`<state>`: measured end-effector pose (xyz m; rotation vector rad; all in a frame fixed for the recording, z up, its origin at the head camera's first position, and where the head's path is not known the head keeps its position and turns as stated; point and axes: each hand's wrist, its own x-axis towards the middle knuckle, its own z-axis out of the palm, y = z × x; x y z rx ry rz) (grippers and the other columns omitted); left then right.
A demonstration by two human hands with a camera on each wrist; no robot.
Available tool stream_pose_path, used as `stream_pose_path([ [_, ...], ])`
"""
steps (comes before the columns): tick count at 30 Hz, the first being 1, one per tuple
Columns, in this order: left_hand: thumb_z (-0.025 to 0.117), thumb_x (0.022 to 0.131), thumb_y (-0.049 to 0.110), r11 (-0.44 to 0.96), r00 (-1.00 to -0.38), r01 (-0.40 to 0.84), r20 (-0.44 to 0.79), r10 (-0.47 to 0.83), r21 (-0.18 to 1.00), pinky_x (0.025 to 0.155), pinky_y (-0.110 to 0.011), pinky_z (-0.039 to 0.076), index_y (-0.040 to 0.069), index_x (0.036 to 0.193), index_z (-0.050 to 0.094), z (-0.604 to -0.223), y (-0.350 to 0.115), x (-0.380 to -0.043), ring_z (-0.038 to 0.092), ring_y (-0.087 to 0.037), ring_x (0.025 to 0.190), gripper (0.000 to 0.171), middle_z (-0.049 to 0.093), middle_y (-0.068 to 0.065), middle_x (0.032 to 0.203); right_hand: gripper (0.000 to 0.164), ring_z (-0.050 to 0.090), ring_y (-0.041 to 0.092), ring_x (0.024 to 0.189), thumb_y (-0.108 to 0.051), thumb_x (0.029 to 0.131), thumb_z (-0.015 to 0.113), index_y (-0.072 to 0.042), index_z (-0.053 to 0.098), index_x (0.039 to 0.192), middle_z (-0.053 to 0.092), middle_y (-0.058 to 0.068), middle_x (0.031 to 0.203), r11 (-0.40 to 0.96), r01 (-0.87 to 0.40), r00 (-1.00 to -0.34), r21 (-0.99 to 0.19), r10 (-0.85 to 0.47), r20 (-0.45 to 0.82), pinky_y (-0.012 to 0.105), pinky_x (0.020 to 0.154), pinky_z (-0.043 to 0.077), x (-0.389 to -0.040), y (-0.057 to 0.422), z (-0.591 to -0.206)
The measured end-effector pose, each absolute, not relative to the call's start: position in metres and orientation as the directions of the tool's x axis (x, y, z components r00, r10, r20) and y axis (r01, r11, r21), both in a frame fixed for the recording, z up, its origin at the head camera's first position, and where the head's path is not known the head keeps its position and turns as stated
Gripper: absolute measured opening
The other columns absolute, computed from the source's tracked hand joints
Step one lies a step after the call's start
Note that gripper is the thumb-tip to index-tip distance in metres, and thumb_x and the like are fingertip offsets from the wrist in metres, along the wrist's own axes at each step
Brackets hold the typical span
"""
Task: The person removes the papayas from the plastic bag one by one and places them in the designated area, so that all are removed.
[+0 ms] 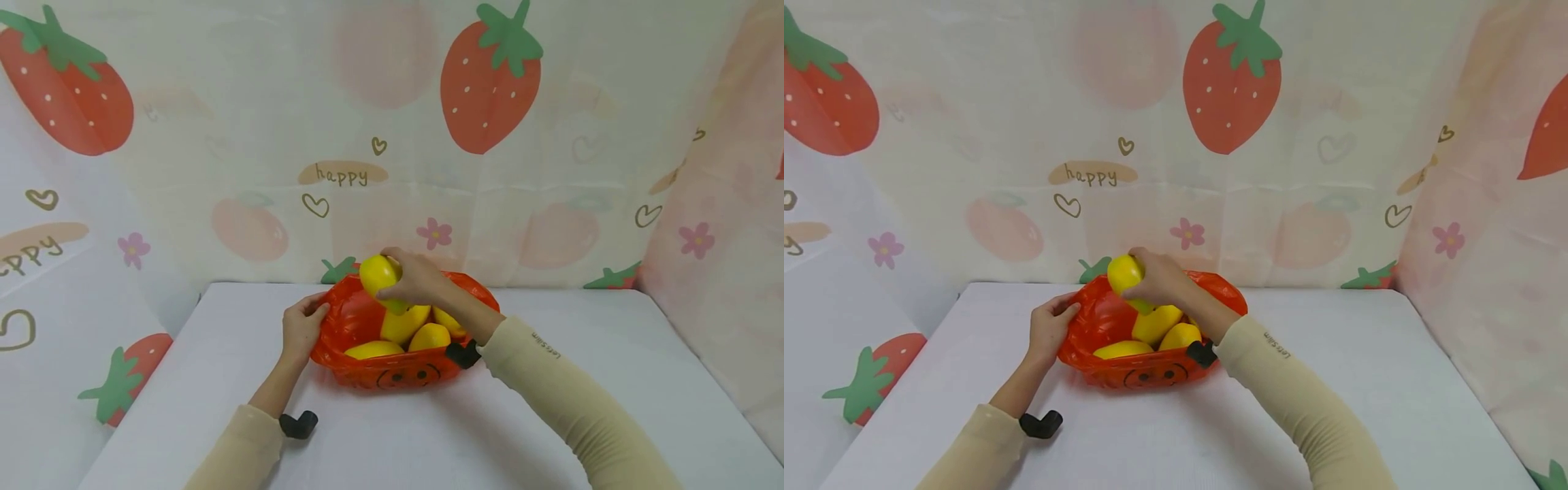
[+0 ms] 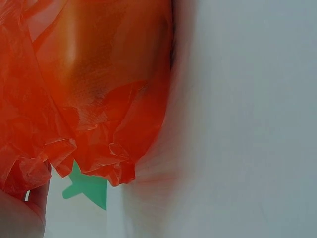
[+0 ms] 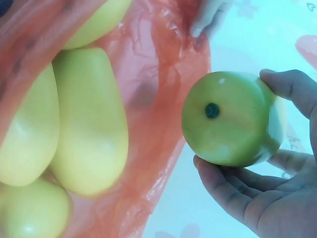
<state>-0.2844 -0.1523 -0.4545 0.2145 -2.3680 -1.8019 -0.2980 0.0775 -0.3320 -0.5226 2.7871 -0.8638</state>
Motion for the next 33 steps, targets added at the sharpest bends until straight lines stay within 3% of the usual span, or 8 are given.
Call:
stream_pose_path([
  [15,0.054,0.099,0.015,0.267,-0.977,-0.021,0.037,-0.210,0.963,0.100,-0.042,0.051,0.007,0.131,0.061,-0.453,-0.152,-0.285,0.060,-0.031,0.114,0.033,0.063,-0.017,0.128,0.075,0.060,0.031,0.110,-0.030,0.083,0.076,-0.017,0.038,0.146,0.058,0.015,0.132,0.713,-0.280,-0.921,-0.643,-0.389,-0.030,0.041,0.091,0.056,-0.299,0.093,-0.335],
  [33,0.054,0.099,0.015,0.268,-0.976,-0.027,0.033,-0.216,0.963,0.100,-0.042,0.052,0.007,0.130,0.061,-0.455,-0.153,-0.285,0.060,-0.030,0.113,0.032,0.063,-0.017,0.128,0.075,0.062,0.031,0.108,-0.027,0.082,0.077,-0.017,0.038,0.146,0.059,0.020,0.129,0.622,-0.250,-0.919,-0.742,-0.394,-0.020,0.042,0.089,0.057,-0.299,0.101,-0.345],
])
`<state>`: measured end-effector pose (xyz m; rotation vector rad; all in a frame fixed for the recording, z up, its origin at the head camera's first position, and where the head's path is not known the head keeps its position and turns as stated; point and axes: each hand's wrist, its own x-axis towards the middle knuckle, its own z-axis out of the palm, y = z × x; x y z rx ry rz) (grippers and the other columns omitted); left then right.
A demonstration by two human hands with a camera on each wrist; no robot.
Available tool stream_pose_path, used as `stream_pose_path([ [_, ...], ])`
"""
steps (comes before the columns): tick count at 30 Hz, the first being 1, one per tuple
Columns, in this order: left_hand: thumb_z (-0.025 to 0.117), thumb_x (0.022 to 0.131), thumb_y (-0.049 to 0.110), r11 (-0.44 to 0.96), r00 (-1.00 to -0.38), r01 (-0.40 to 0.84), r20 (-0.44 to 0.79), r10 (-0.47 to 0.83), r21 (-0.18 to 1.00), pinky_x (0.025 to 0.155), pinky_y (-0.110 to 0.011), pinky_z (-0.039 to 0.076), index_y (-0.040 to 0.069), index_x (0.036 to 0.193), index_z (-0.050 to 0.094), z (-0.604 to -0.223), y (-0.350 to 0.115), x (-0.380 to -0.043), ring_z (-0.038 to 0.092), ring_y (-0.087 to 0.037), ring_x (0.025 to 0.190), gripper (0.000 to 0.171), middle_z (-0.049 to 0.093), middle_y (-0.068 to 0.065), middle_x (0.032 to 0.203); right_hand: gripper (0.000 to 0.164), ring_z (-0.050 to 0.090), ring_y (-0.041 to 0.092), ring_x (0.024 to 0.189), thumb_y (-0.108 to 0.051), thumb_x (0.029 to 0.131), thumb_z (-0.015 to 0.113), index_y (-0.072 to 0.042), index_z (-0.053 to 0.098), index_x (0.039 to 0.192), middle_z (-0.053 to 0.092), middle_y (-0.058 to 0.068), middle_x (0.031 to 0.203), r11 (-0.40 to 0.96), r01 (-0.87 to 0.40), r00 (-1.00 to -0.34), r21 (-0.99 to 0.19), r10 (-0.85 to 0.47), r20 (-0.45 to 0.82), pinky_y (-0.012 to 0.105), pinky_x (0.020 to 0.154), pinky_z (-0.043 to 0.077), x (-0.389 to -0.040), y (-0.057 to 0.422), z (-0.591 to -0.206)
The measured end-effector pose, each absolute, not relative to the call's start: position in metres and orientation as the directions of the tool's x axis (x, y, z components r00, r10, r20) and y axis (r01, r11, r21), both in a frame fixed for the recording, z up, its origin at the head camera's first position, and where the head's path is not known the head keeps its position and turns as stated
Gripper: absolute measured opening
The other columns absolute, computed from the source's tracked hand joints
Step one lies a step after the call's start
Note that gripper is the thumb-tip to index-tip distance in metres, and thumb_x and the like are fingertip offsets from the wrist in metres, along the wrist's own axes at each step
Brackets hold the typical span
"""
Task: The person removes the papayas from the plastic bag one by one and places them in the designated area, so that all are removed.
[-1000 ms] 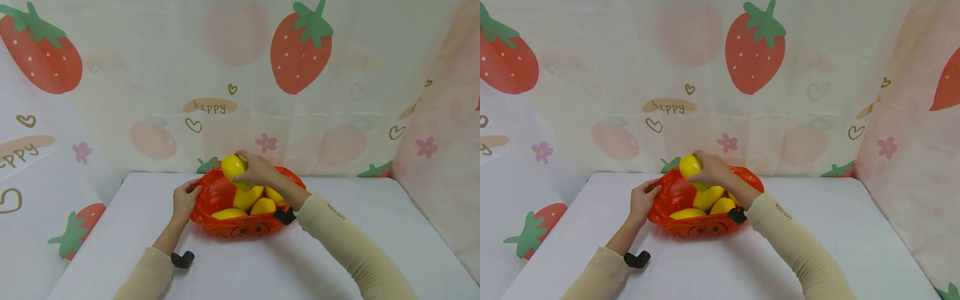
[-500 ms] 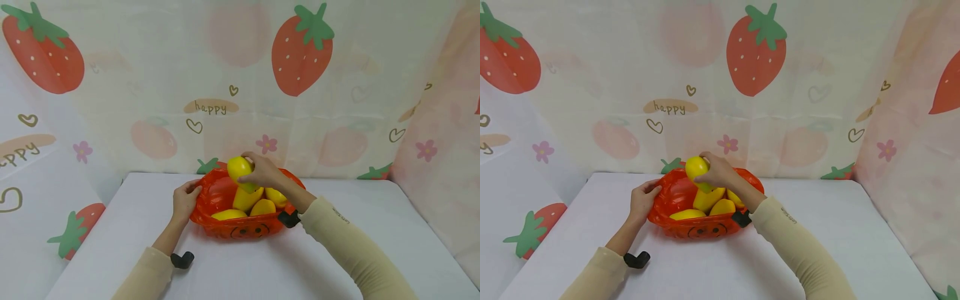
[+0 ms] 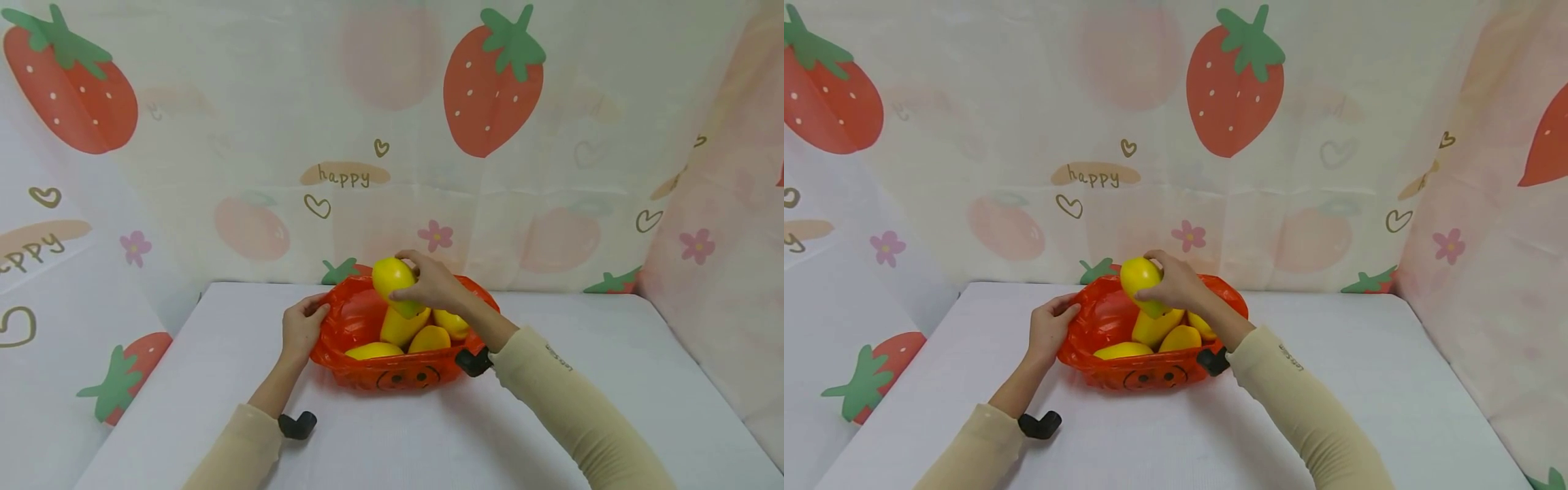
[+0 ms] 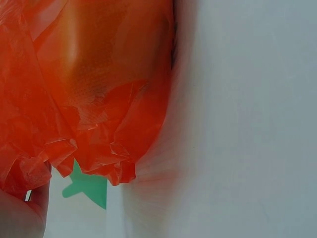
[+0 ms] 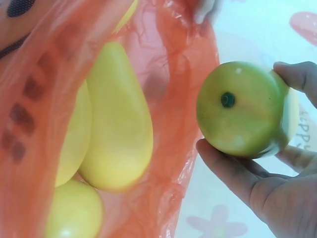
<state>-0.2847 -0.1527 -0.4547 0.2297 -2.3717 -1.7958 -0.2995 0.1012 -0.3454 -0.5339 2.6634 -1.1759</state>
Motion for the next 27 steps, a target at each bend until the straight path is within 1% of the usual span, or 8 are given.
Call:
stream_pose_path([
  [6,0.054,0.100,0.015,0.260,-0.978,-0.032,0.024,-0.208,0.965,0.100,-0.042,0.051,0.008,0.131,0.061,-0.456,-0.153,-0.285,0.059,-0.030,0.113,0.033,0.063,-0.016,0.129,0.075,0.060,0.033,0.110,-0.025,0.082,0.077,-0.017,0.038,0.146,0.056,0.021,0.133,0.588,-0.249,-0.920,-0.769,-0.392,-0.001,0.044,0.091,0.056,-0.300,0.106,-0.345],
  [12,0.054,0.100,0.016,0.266,-0.977,-0.036,0.022,-0.212,0.963,0.100,-0.042,0.051,0.008,0.131,0.061,-0.456,-0.153,-0.286,0.059,-0.030,0.114,0.033,0.063,-0.017,0.129,0.073,0.060,0.032,0.111,-0.026,0.083,0.075,-0.015,0.039,0.146,0.051,0.020,0.139,0.566,-0.244,-0.921,-0.787,-0.390,0.006,0.043,0.093,0.056,-0.301,0.110,-0.347],
  [20,0.054,0.100,0.016,0.250,-0.978,-0.059,-0.005,-0.210,0.967,0.101,-0.042,0.051,0.008,0.131,0.061,-0.454,-0.153,-0.285,0.058,-0.029,0.114,0.033,0.062,-0.016,0.129,0.071,0.052,0.034,0.122,-0.027,0.083,0.075,-0.015,0.041,0.145,0.048,0.015,0.144,0.583,-0.237,-0.934,-0.777,-0.358,0.016,0.046,0.096,0.054,-0.302,0.117,-0.348],
  [22,0.054,0.100,0.016,0.245,-0.978,-0.061,-0.008,-0.209,0.968,0.101,-0.042,0.051,0.009,0.131,0.061,-0.454,-0.153,-0.285,0.058,-0.029,0.113,0.033,0.062,-0.016,0.129,0.072,0.051,0.034,0.122,-0.027,0.083,0.075,-0.016,0.041,0.145,0.049,0.014,0.143,0.584,-0.240,-0.937,-0.776,-0.349,0.027,0.045,0.096,0.054,-0.304,0.121,-0.347],
  [27,0.054,0.099,0.016,0.240,-0.978,-0.045,0.007,-0.209,0.970,0.100,-0.042,0.051,0.008,0.130,0.062,-0.454,-0.153,-0.286,0.059,-0.030,0.113,0.033,0.063,-0.017,0.128,0.073,0.055,0.033,0.115,-0.027,0.083,0.075,-0.016,0.039,0.146,0.049,0.014,0.140,0.571,-0.254,-0.936,-0.781,-0.347,0.050,0.044,0.097,0.053,-0.306,0.133,-0.342],
])
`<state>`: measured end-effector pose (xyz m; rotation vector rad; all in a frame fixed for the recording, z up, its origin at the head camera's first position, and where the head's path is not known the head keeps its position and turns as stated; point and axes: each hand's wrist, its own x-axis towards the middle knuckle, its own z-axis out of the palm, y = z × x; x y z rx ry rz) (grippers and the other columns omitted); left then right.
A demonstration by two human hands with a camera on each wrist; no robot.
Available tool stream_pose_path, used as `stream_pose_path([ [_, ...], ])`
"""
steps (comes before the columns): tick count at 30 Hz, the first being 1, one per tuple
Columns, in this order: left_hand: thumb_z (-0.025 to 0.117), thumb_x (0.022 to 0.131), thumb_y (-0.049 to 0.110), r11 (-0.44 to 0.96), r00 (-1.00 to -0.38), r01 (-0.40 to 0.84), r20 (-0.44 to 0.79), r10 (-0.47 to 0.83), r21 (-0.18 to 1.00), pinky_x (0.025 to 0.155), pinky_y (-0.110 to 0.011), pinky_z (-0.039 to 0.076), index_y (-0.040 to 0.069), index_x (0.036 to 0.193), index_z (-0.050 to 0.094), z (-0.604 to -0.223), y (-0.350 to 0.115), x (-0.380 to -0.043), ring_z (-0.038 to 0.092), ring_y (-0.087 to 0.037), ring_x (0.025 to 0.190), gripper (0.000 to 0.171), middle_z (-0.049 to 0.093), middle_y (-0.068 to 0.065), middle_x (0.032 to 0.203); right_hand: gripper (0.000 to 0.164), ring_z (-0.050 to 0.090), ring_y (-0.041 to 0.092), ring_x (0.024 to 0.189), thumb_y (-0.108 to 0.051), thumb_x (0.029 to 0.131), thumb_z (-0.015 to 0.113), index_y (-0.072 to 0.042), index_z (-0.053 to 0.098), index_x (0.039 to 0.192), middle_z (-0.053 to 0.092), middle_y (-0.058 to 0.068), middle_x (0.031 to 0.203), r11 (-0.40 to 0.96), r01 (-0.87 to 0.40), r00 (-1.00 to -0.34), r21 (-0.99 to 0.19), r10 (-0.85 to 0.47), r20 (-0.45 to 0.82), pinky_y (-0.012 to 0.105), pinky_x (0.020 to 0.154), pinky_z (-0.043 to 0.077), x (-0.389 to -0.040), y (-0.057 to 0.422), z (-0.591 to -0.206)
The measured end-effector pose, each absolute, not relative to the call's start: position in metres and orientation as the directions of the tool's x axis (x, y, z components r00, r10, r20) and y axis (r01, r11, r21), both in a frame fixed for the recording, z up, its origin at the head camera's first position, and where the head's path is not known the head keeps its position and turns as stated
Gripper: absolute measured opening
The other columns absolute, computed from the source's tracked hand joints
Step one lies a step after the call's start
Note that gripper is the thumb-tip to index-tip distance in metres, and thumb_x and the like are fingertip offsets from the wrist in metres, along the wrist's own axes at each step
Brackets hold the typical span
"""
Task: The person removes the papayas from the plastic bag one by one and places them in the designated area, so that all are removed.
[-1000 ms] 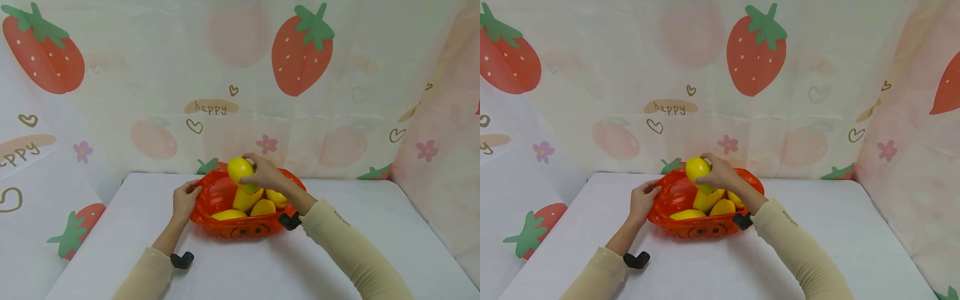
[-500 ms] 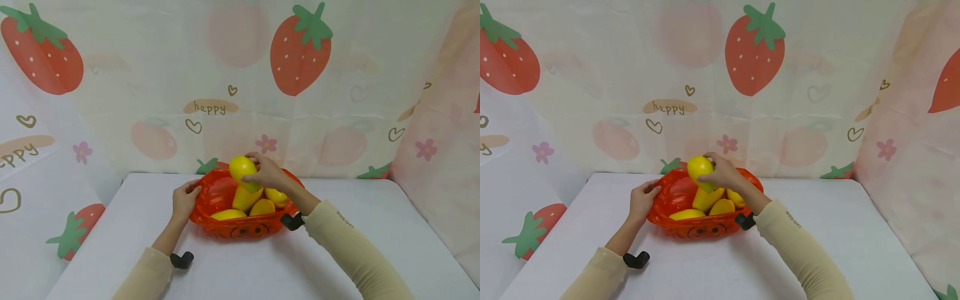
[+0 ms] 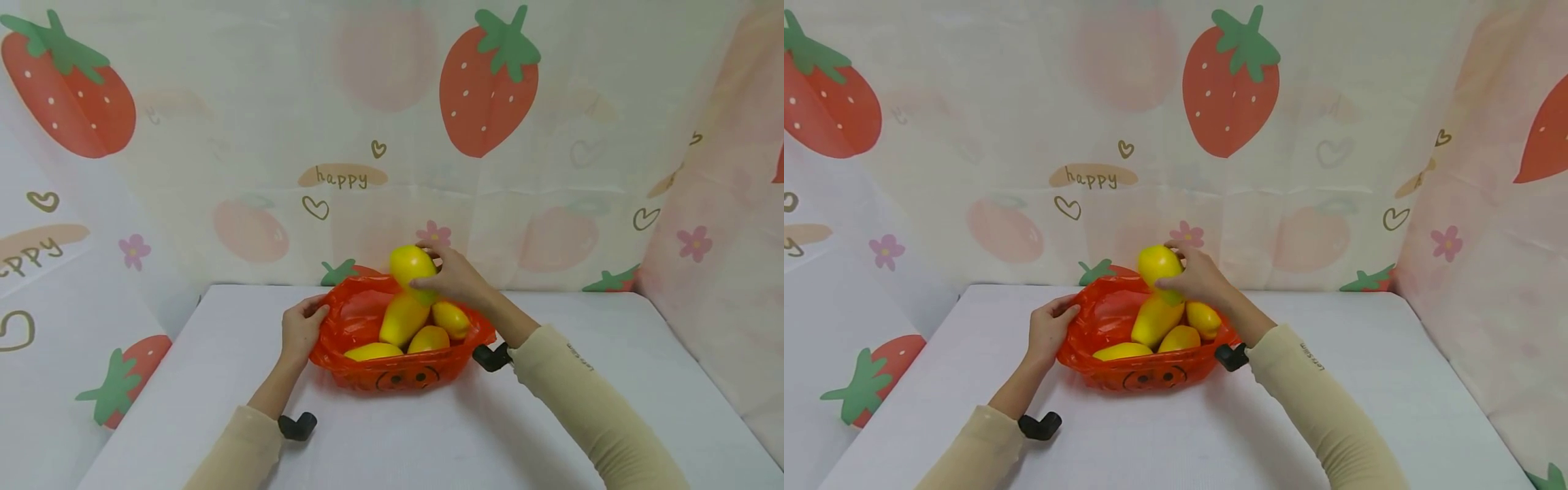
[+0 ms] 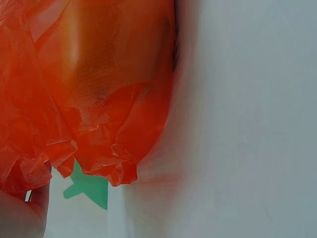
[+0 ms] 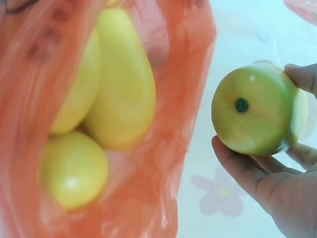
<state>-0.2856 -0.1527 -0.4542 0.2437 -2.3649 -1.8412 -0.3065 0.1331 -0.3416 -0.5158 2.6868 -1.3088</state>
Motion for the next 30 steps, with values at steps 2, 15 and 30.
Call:
stream_pose_path([
  [2,0.055,0.099,0.016,0.241,-0.977,-0.042,0.010,-0.211,0.970,0.100,-0.041,0.051,0.009,0.130,0.062,-0.455,-0.153,-0.286,0.059,-0.029,0.113,0.032,0.063,-0.016,0.129,0.073,0.057,0.033,0.113,-0.027,0.084,0.075,-0.016,0.039,0.145,0.050,0.014,0.139,0.564,-0.259,-0.935,-0.784,-0.349,0.057,0.044,0.097,0.054,-0.307,0.138,-0.339],
  [15,0.056,0.098,0.014,0.267,-0.975,-0.014,0.046,-0.216,0.964,0.100,-0.043,0.052,0.005,0.126,0.064,-0.455,-0.152,-0.286,0.061,-0.028,0.109,0.031,0.065,-0.018,0.123,0.072,0.051,0.035,0.121,-0.022,0.084,0.074,-0.015,0.037,0.146,0.048,0.017,0.139,0.556,-0.197,-0.955,-0.807,-0.294,0.030,0.049,0.096,0.053,-0.312,0.178,-0.332],
  [30,0.055,0.099,0.015,0.250,-0.977,-0.024,0.031,-0.211,0.968,0.100,-0.043,0.052,0.006,0.128,0.063,-0.455,-0.152,-0.286,0.060,-0.029,0.109,0.031,0.064,-0.017,0.125,0.077,0.047,0.038,0.124,-0.024,0.086,0.072,-0.010,0.031,0.149,0.042,0.022,0.143,0.613,-0.156,-0.976,-0.775,-0.217,0.025,0.051,0.100,0.051,-0.319,0.216,-0.327],
])
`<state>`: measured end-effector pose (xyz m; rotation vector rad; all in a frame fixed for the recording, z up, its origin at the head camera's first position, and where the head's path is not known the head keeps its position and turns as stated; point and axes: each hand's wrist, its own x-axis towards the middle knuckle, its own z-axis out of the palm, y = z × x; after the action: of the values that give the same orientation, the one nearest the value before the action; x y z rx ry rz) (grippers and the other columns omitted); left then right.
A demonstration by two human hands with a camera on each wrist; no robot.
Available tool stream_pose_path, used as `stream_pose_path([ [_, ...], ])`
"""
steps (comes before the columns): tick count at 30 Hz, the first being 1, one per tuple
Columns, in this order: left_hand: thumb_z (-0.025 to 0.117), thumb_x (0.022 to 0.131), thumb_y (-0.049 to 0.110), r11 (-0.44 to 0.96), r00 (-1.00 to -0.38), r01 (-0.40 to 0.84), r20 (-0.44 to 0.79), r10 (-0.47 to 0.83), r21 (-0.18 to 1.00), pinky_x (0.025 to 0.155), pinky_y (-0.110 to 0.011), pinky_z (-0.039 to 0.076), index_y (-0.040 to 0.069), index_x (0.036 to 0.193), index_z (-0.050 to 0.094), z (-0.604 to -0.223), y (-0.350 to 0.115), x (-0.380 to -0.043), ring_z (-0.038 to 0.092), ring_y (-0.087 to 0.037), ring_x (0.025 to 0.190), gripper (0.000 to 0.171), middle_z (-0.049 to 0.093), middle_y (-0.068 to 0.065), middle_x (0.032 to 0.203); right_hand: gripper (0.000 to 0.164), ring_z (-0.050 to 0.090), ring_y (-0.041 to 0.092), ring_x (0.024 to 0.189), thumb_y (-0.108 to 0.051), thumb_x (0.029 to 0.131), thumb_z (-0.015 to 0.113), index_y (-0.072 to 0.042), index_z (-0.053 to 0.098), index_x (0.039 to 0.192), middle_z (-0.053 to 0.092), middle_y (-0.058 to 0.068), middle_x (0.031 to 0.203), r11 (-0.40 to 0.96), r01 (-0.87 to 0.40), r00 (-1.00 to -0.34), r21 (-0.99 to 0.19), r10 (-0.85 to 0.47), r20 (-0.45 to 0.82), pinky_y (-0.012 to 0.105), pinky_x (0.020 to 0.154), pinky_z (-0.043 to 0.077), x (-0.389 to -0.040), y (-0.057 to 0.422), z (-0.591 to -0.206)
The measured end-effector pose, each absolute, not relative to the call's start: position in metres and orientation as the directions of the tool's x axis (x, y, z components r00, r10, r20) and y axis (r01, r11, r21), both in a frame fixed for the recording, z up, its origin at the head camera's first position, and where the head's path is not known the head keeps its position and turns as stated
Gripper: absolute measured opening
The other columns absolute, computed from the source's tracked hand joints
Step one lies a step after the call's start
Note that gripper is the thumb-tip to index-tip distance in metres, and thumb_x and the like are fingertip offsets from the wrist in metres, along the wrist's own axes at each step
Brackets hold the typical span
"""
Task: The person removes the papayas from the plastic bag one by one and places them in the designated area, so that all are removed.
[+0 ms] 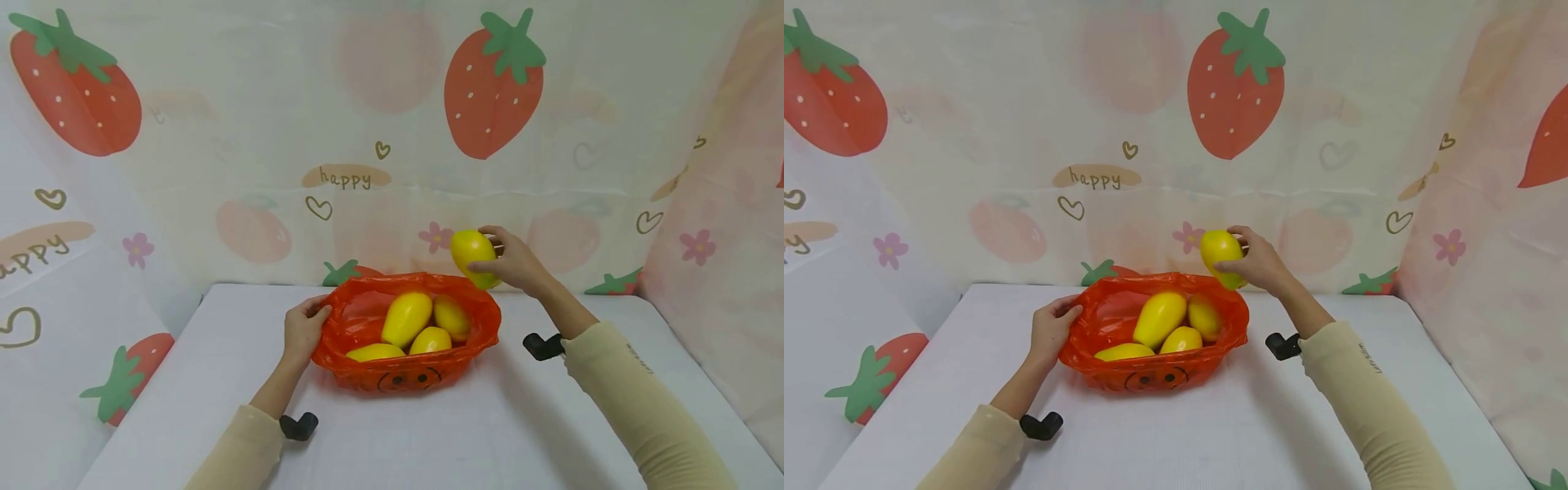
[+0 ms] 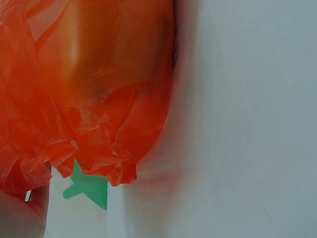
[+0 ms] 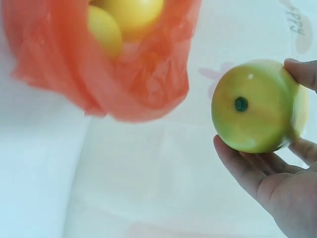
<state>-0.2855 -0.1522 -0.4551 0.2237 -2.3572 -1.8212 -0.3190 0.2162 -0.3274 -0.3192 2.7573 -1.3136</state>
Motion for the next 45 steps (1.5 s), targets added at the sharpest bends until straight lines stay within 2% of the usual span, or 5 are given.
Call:
stream_pose_path([
  [11,0.055,0.099,0.014,0.267,-0.980,0.003,0.055,-0.190,0.964,0.101,-0.043,0.051,0.007,0.129,0.063,-0.451,-0.153,-0.288,0.060,-0.029,0.112,0.032,0.064,-0.016,0.126,0.078,0.046,0.041,0.125,-0.026,0.086,0.072,-0.007,0.030,0.149,0.040,0.026,0.145,0.667,-0.130,-0.985,-0.733,-0.173,0.018,0.053,0.101,0.049,-0.325,0.235,-0.331],
  [26,0.055,0.099,0.014,0.244,-0.981,-0.003,0.044,-0.186,0.970,0.099,-0.042,0.052,0.007,0.129,0.062,-0.455,-0.155,-0.288,0.060,-0.030,0.113,0.032,0.064,-0.016,0.127,0.078,0.049,0.044,0.119,-0.027,0.089,0.069,-0.003,0.026,0.149,0.039,0.031,0.142,0.660,-0.043,-0.995,-0.750,-0.098,-0.029,0.054,0.096,0.052,-0.324,0.262,-0.354],
  [45,0.055,0.099,0.014,0.256,-0.981,-0.001,0.049,-0.189,0.967,0.100,-0.043,0.052,0.006,0.128,0.063,-0.457,-0.156,-0.288,0.061,-0.030,0.113,0.032,0.064,-0.016,0.127,0.081,0.044,0.046,0.124,-0.031,0.090,0.067,-0.004,0.021,0.151,0.033,0.032,0.146,0.644,0.071,-0.992,-0.761,-0.034,-0.122,0.057,0.104,0.045,-0.326,0.279,-0.397],
])
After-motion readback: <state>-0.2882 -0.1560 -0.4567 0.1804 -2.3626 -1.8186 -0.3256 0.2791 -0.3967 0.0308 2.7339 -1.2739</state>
